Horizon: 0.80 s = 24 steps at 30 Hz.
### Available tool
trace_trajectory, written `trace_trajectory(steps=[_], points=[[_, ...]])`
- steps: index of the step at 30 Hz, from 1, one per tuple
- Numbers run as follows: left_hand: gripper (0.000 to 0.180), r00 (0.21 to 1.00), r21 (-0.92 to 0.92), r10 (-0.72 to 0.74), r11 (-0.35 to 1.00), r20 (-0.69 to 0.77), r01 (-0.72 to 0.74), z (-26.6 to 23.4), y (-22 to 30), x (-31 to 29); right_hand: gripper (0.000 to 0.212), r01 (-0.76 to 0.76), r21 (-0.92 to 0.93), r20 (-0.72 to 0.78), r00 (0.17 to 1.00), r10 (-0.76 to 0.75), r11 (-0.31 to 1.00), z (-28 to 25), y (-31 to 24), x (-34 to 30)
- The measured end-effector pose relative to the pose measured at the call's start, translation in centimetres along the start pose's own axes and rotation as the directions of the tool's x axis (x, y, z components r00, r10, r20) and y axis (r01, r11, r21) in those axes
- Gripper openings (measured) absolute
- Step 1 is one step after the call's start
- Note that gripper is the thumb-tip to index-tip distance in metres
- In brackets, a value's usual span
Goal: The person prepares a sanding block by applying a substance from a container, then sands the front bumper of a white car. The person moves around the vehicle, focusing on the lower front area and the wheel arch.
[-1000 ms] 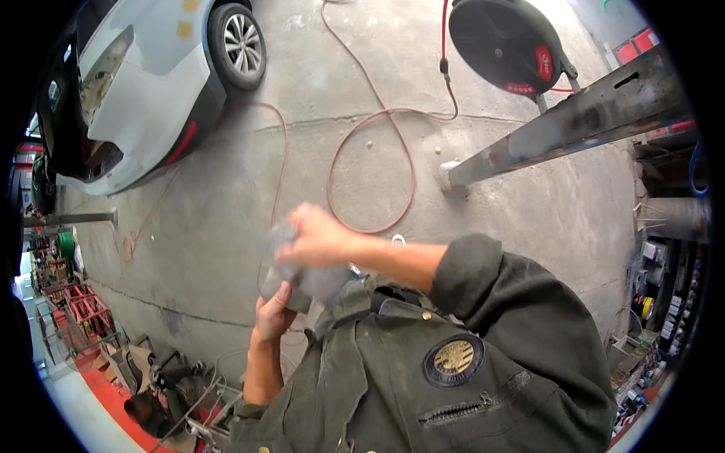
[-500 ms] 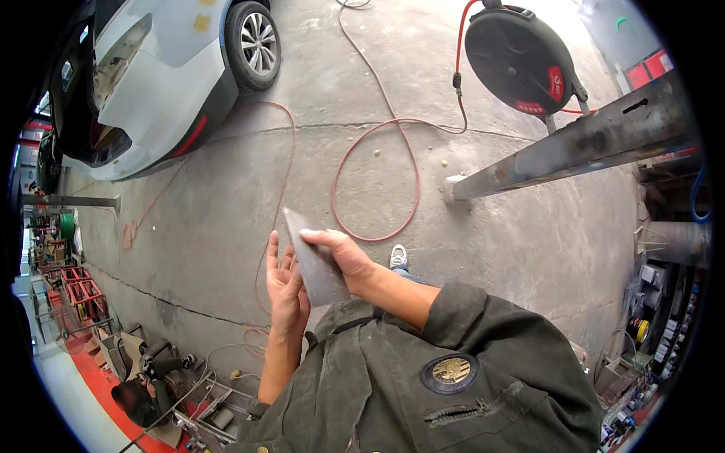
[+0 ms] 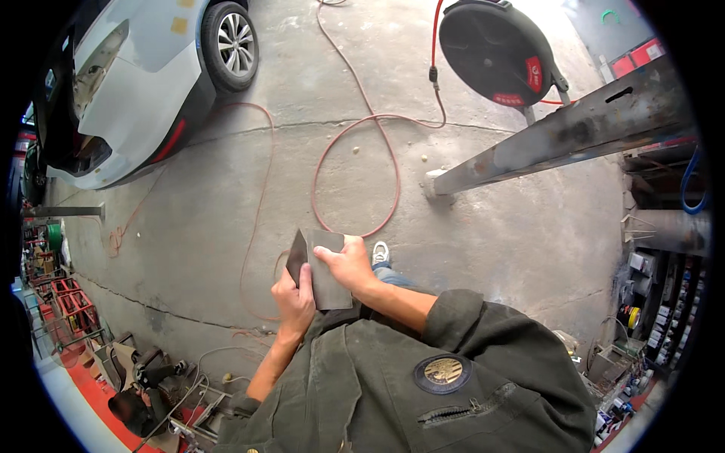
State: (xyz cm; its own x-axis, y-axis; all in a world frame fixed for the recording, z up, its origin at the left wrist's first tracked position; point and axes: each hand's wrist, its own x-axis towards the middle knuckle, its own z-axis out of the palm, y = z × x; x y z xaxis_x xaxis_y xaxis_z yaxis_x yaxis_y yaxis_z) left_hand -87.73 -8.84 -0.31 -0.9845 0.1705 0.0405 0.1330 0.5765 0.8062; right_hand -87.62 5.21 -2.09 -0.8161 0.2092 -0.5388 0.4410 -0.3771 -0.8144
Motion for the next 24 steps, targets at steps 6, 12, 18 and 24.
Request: trace_trajectory(steps=[6, 12, 18, 24], points=[[0.028, 0.909, -0.203, -0.049, 0.968, 0.415, 0.144, -0.5, 0.9, 0.4, 0.013, 0.057, 0.005, 0.095, 0.994, -0.058, 0.998, -2.4, -3.7, 2.1], [0.032, 0.925, -0.245, -0.37, 0.892, 0.09, 0.38, -0.3, 0.9, 3.0, 0.018, 0.289, 0.088, -0.301, 0.92, -0.252, 0.953, -3.8, -3.1, 5.1], [0.026, 0.843, -0.593, -0.537, 0.671, 0.024, 0.445, 2.7, -1.0, 2.5, 0.036, 0.235, -0.089, -0.083, 0.967, -0.242, 0.968, -1.9, 0.3, -0.2], [0.025, 0.836, -0.548, -0.538, 0.671, 0.105, 0.5, 2.1, -2.8, 0.4, 0.032, 0.266, -0.395, 0.394, 0.914, -0.099, 0.88, -6.0, 4.8, -2.6]])
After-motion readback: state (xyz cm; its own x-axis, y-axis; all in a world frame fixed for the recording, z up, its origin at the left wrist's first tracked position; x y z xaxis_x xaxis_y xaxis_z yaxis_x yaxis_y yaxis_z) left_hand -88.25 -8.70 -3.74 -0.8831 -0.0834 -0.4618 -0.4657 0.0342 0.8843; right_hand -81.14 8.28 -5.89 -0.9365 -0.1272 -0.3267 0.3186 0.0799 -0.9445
